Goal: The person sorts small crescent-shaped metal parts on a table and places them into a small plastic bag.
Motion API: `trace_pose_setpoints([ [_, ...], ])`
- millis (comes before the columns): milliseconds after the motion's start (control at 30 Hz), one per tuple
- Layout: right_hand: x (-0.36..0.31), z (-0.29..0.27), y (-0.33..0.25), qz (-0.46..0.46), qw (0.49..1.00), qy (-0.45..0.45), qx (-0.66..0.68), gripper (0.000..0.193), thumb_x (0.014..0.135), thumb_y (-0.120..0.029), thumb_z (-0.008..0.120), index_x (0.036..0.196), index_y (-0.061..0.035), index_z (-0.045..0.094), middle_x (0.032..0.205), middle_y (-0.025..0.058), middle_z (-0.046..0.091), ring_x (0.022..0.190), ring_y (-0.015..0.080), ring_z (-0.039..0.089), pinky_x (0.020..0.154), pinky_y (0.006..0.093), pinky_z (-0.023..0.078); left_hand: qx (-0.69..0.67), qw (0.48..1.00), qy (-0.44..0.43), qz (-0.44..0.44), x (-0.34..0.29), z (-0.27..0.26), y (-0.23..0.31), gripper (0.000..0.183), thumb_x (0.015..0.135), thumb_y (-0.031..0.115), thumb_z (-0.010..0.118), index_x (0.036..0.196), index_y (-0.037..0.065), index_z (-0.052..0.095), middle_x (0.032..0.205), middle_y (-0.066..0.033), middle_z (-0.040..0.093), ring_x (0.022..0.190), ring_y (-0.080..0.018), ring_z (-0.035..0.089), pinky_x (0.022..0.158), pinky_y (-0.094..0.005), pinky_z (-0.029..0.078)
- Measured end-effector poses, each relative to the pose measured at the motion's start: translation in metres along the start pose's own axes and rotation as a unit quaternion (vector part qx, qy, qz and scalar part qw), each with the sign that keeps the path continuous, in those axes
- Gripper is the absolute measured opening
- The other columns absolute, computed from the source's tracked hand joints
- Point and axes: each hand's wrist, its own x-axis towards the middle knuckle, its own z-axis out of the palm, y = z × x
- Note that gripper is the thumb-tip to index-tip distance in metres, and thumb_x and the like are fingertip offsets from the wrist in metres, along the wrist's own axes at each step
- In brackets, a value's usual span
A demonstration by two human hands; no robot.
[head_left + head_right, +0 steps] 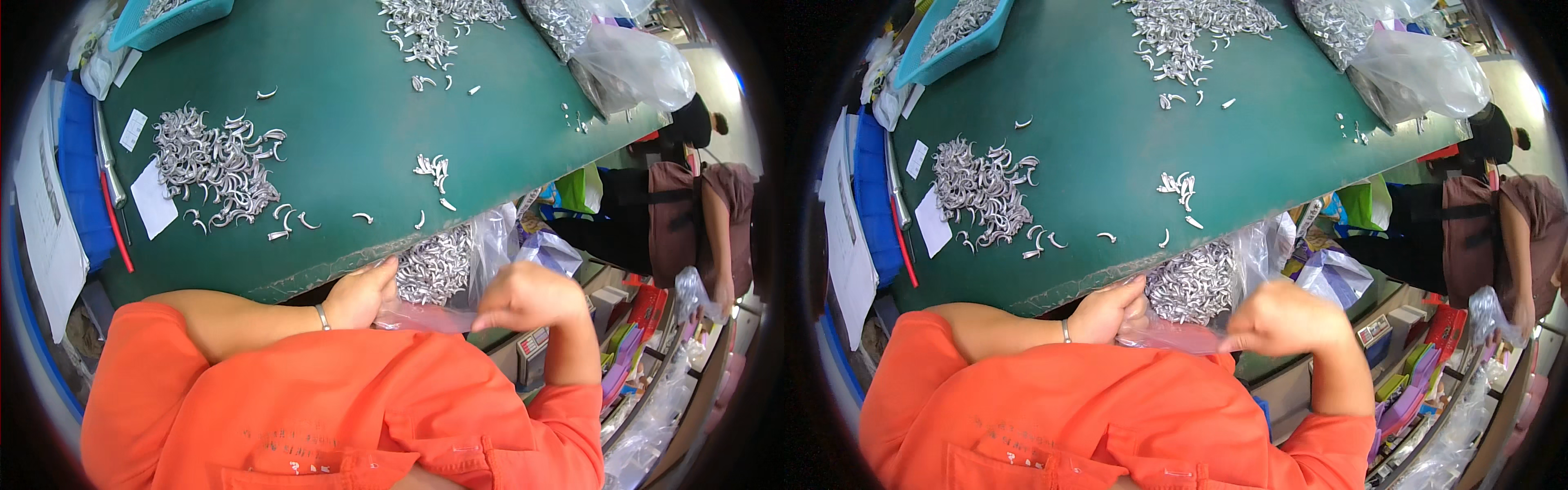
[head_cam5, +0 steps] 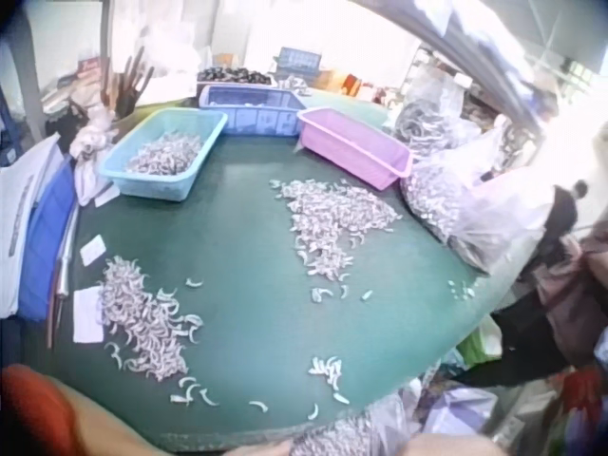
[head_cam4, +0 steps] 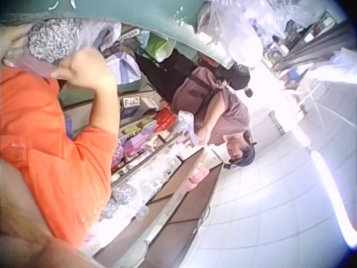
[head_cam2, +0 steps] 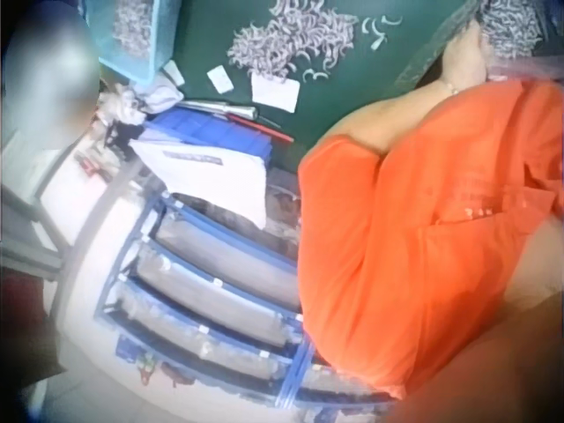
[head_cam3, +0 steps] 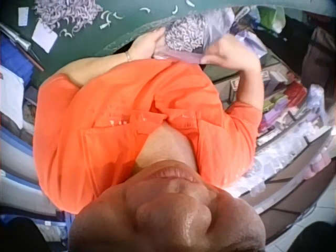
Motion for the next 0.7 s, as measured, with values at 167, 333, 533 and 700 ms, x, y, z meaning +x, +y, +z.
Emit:
trace_pose_setpoints([
  [167,0.069,-0.021,0.006,0.006,0.877,0.45,-0.17,0.026,0.086,-0.01,0.065,0.112,-0.0047,0.062,0.114,0.0147,0.059,0.101,0.0337,0.056,0.089,0.0394,0.044,0.086,0.995,0.023,0.037,0.002,0.006,-0.001,0.039,0.102,0.027,0.042,0.066,0.014,0.038,0.055,0.0029,0.03,0.047,-0.0102,0.026,0.045,-0.0279,0.022],
  [333,0.054,0.001,0.005,-0.056,0.945,0.321,-0.024,0.024,0.081,-0.003,0.068,0.104,-0.0033,0.065,0.102,0.0141,0.059,0.097,0.0315,0.057,0.085,0.0386,0.047,0.042,0.996,0.066,0.032,-0.001,0.01,0.002,0.036,0.102,0.024,0.041,0.068,0.014,0.036,0.054,0.0031,0.027,0.047,-0.0099,0.023,0.044,-0.0273,0.02],
  [533,0.083,-0.012,0.001,-0.044,0.883,0.46,-0.089,0.021,0.08,-0.003,0.069,0.101,-0.0041,0.067,0.101,0.0111,0.062,0.095,0.0272,0.059,0.082,0.0367,0.048,0.019,0.997,0.039,0.06,-0.001,0.013,0.003,0.036,0.102,0.024,0.042,0.067,0.015,0.038,0.054,0.0032,0.027,0.047,-0.0099,0.024,0.043,-0.0278,0.019],
  [700,0.131,-0.003,-0.009,-0.209,0.903,0.369,-0.073,0.014,0.077,-0.005,0.072,0.09,-0.005,0.066,0.098,0.0099,0.06,0.092,0.0295,0.057,0.084,0.0384,0.045,0.045,0.996,0.073,0.022,-0.001,0.015,0.004,0.046,0.098,0.023,0.044,0.055,0.016,0.031,0.052,0.0024,0.026,0.046,-0.011,0.025,0.043,-0.0284,0.018],
])
